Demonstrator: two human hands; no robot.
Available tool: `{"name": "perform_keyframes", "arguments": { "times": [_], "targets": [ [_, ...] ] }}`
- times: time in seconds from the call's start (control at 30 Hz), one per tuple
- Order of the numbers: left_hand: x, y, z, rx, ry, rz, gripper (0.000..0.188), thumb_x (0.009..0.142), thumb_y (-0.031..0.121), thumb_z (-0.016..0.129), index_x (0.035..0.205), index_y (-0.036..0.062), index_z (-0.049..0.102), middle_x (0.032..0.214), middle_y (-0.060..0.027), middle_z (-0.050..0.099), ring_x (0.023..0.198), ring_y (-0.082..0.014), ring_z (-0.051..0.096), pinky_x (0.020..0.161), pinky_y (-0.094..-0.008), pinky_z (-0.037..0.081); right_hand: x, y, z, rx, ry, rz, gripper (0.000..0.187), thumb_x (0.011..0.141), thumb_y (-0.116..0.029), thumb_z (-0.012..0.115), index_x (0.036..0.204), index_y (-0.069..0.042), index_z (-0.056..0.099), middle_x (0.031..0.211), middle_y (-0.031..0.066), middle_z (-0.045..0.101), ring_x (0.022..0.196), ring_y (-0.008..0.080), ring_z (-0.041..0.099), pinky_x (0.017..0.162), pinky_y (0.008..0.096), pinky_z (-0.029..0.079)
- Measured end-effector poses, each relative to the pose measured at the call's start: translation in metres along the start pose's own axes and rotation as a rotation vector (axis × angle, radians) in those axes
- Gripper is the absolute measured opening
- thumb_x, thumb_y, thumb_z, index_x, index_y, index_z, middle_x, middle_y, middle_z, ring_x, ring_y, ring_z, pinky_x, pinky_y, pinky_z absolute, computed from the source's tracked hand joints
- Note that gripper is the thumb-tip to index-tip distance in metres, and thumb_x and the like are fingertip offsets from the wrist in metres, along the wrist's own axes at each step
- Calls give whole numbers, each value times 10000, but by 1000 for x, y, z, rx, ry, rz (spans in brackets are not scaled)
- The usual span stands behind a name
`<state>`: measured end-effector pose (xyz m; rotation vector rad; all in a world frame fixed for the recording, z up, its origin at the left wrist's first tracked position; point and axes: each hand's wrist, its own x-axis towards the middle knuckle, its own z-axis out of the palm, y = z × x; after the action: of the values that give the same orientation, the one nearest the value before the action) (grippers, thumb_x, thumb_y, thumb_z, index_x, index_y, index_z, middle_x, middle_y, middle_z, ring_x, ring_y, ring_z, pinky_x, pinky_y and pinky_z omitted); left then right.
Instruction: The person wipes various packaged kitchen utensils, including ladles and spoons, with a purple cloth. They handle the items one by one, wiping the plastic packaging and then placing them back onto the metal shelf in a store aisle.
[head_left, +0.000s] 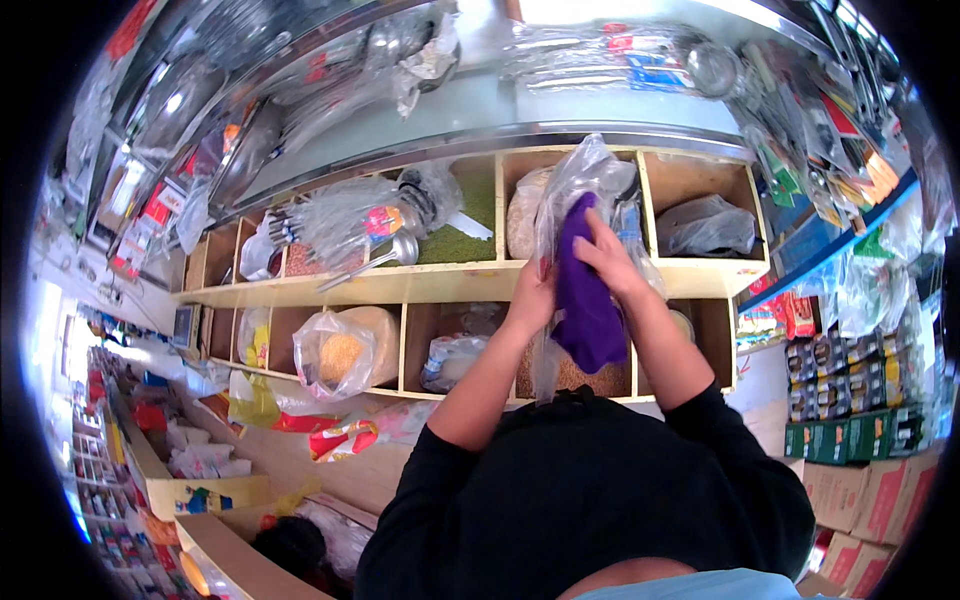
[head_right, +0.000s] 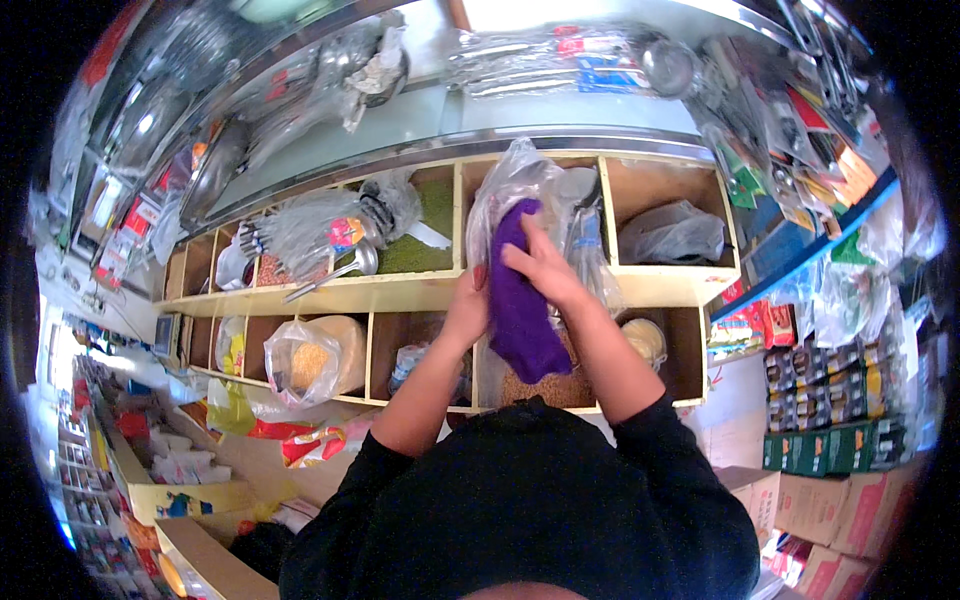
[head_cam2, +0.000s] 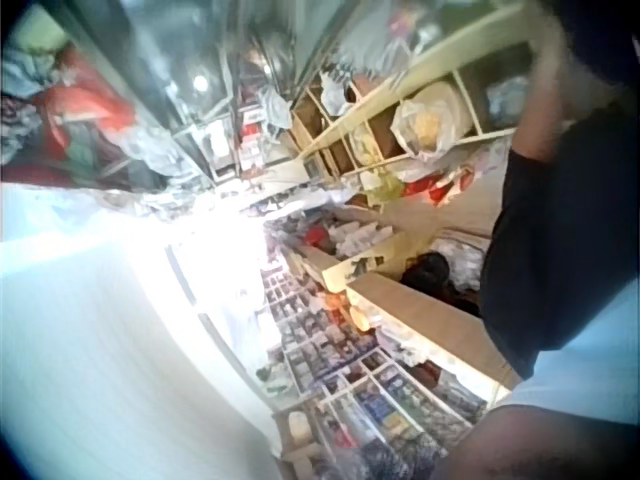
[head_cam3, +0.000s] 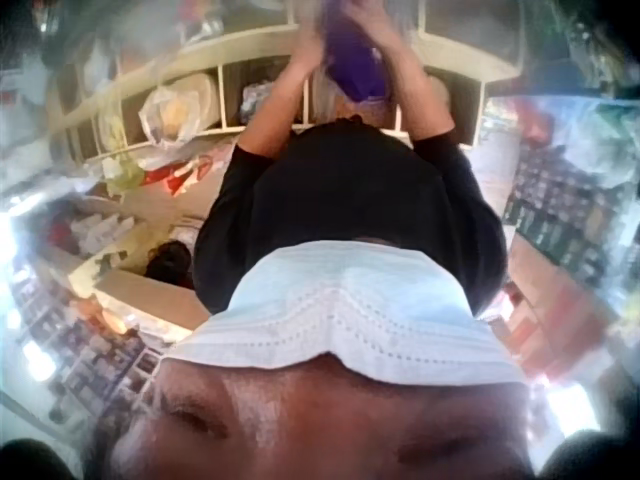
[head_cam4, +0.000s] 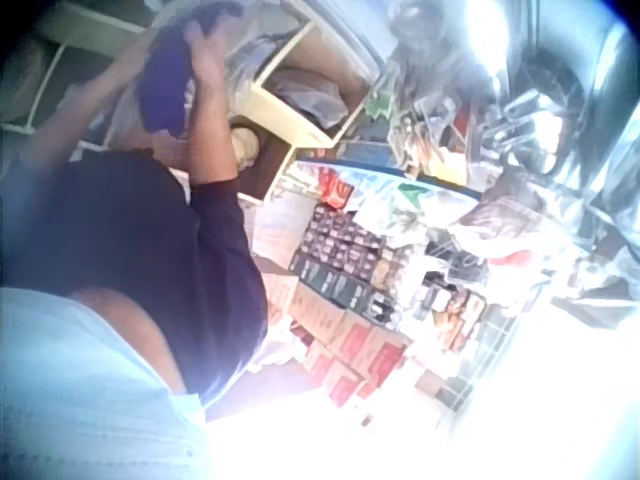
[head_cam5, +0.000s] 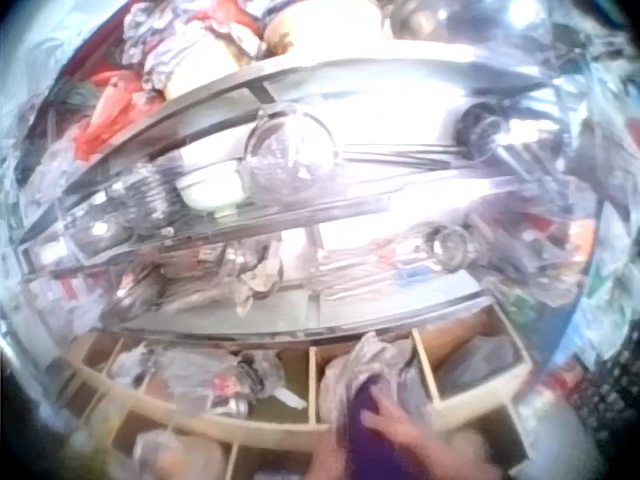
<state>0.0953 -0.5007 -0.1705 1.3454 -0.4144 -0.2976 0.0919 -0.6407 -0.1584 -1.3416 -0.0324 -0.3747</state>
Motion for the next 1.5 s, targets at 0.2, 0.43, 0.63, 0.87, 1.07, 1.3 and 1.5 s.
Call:
{"name": "perform_keyframes", "arguments": {
  "times": [0.2,0.43,0.63,0.87,1.07,1.3,1.5],
  "targets": [
    [2,-25,-3,-221,-108,-162,332,946,135,513,1250,6,482,1116,-70,606,944,-138,594,866,-298,471,33,-25,-4,-29,-180,334,339,795,-156,721,1052,13,579,895,67,645,772,143,612,729,284,505],
    [-54,-39,-16,25,-255,-348,292,963,215,496,1221,84,456,851,-1,529,662,-82,507,601,-243,447,48,-36,-26,139,177,240,216,838,-125,664,983,16,587,830,104,667,669,170,644,621,306,537],
    [-55,-46,-13,-49,-133,-359,173,958,171,479,1085,54,496,873,-4,542,710,-84,505,623,-240,443,-18,0,-12,-126,-79,340,308,794,-196,730,1015,-15,613,886,72,659,750,147,620,704,287,514],
    [-60,-51,-31,68,-369,-239,432,907,126,548,1302,0,431,1230,-72,530,1144,-179,486,996,-328,366,-56,11,-27,-181,-240,337,415,805,-165,693,1093,36,472,938,102,621,854,156,598,766,318,497],
    [-31,-30,-41,-131,-3,-221,475,942,193,538,1347,-13,399,1300,-113,500,1188,-202,482,1008,-340,367,-60,3,-19,-690,-365,264,509,740,-263,685,1036,78,450,924,284,584,912,403,595,806,419,471],
    [-18,-57,-29,-485,319,-283,244,950,222,531,1114,41,548,978,-92,629,844,-199,627,739,-349,526,-78,31,-11,-683,-573,417,638,735,-336,690,1112,106,426,1042,313,554,992,406,567,862,422,451],
    [14,-53,-74,-522,473,-291,217,931,247,570,1061,77,533,826,-39,581,669,-168,561,612,-337,502,-115,52,-51,-658,-828,478,588,766,-272,693,1179,67,446,1011,216,603,932,292,602,838,360,478]
  ]
}}
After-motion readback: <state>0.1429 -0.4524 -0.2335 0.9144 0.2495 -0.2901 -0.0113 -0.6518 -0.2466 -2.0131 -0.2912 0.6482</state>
